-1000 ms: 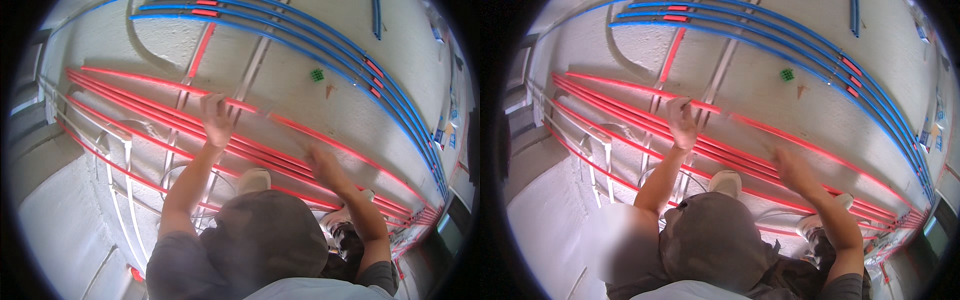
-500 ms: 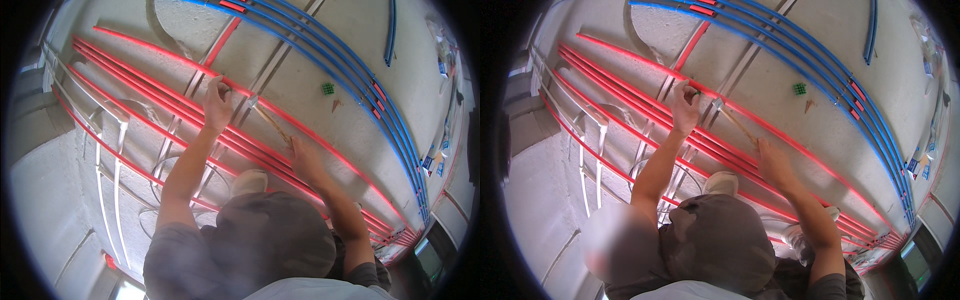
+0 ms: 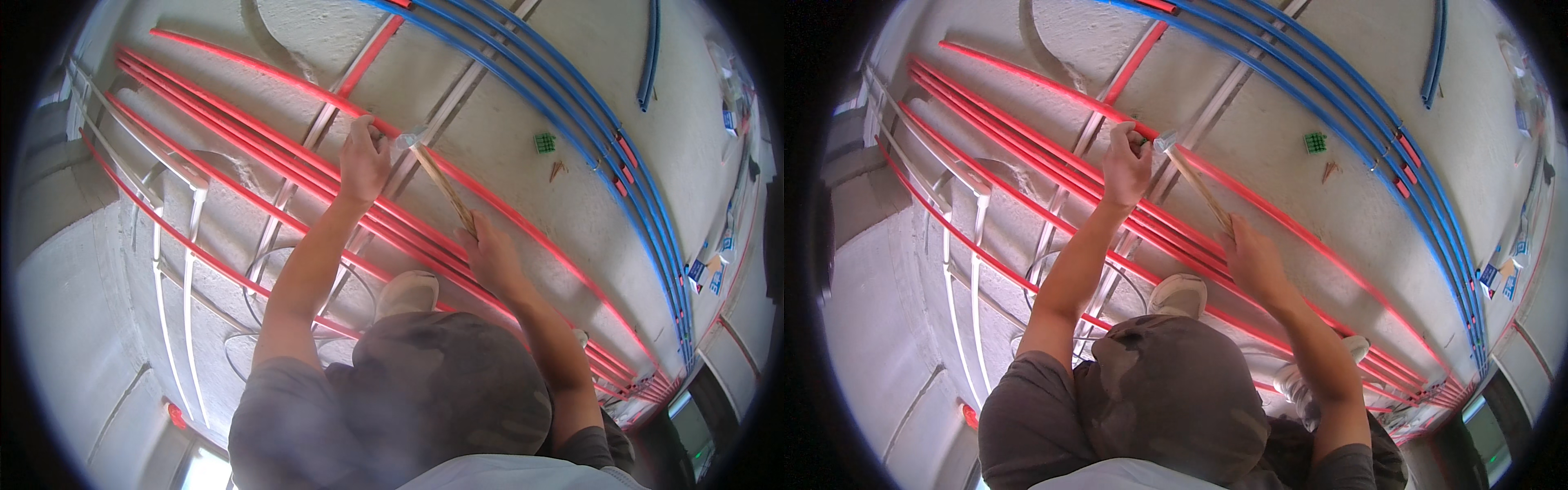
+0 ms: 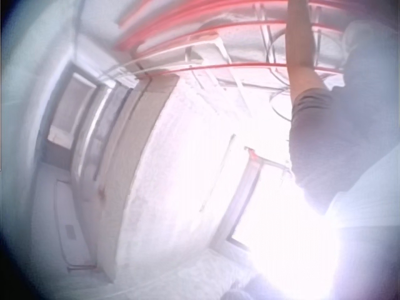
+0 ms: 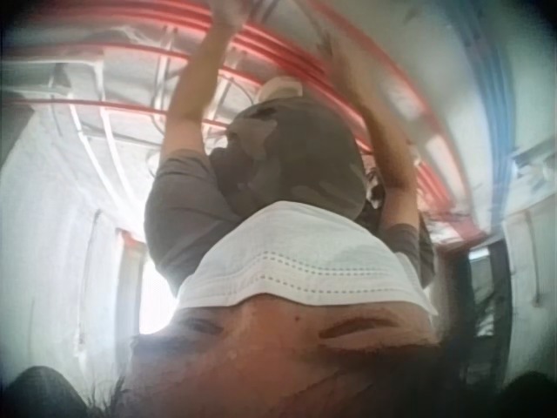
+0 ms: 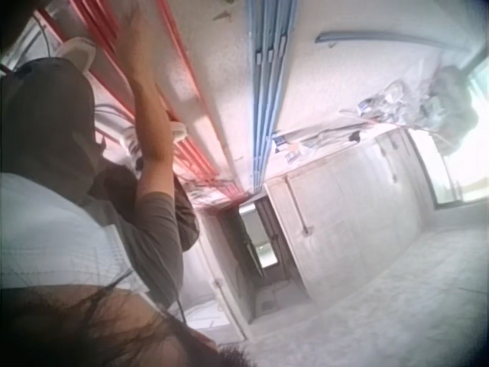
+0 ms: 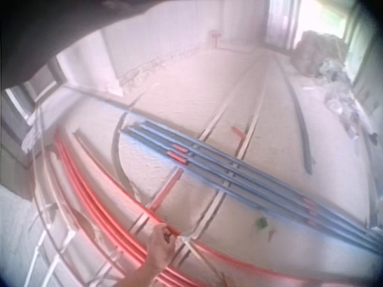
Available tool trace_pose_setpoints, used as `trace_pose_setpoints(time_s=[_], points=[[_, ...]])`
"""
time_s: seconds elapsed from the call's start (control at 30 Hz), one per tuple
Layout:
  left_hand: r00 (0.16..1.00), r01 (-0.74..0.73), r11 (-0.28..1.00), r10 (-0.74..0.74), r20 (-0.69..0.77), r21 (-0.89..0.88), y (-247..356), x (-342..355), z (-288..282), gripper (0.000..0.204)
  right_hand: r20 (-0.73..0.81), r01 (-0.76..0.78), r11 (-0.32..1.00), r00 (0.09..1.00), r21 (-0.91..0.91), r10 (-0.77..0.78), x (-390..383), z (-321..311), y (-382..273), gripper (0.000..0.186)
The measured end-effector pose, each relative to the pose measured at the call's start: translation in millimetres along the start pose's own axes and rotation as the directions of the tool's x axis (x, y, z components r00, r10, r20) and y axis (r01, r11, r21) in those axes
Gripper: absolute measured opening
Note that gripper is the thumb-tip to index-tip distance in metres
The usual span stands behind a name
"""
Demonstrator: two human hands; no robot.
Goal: The person uses a power drill to create holes in the ceiling and then secures red and blue conduits with a hammer and nails. The task involves repetitive drilling and hammering to fasten the conduits in place.
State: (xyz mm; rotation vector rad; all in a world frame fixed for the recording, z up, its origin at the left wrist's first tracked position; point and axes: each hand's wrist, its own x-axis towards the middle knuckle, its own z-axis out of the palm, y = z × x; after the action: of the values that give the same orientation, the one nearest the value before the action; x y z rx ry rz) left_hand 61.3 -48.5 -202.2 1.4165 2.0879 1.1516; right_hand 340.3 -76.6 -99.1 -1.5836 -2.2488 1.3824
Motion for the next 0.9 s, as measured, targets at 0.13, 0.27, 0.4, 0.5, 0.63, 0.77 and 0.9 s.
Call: trace_pose_setpoints(time_s=[0.13,0.27,0.4,0.5,0.63,0.77,0.9], points=[[1.0,-0.018,0.998,0.017,-0.013,-0.055,0.8,0.8,-0.5,0.04,-0.011,0.057,0.998,0.998,-0.019,-0.057,11.4,3.8,-2.3,0.036],[0.998,-0.055,0.998,0.054,-0.028,-0.038,-10.5,0.0,-0.2,0.042,-0.013,0.097,0.994,0.995,-0.039,-0.098,19.9,4.3,-14.0,0.037],[0.996,-0.072,0.997,0.072,-0.048,0.001,-12.2,-1.7,-0.3,0.044,0.022,0.105,0.985,0.994,-0.134,-0.103,32.8,6.1,-11.6,0.039],[1.0,-0.007,0.996,0.006,-0.011,-0.089,-10.3,-3.2,-1.0,0.045,0.014,0.096,0.987,0.995,-0.126,-0.095,35.9,-6.7,-24.7,0.04],[0.994,0.098,0.995,-0.098,-0.039,-0.004,-12.6,18.6,-21.2,0.047,-0.173,0.213,0.977,0.962,-0.018,-0.213,22.5,-22.8,-36.6,0.04],[0.989,0.089,0.996,-0.092,-0.114,-0.033,-39.1,39.8,-33.8,0.042,-0.198,0.279,0.96,0.941,-0.007,-0.275,14.1,-26.4,-46.1,0.037],[0.986,0.016,1.0,-0.02,-0.165,-0.024,-41.2,41.5,-27.5,0.036,-0.151,0.283,0.957,0.945,-0.065,-0.29,16.3,-5.9,-29.1,0.035]])
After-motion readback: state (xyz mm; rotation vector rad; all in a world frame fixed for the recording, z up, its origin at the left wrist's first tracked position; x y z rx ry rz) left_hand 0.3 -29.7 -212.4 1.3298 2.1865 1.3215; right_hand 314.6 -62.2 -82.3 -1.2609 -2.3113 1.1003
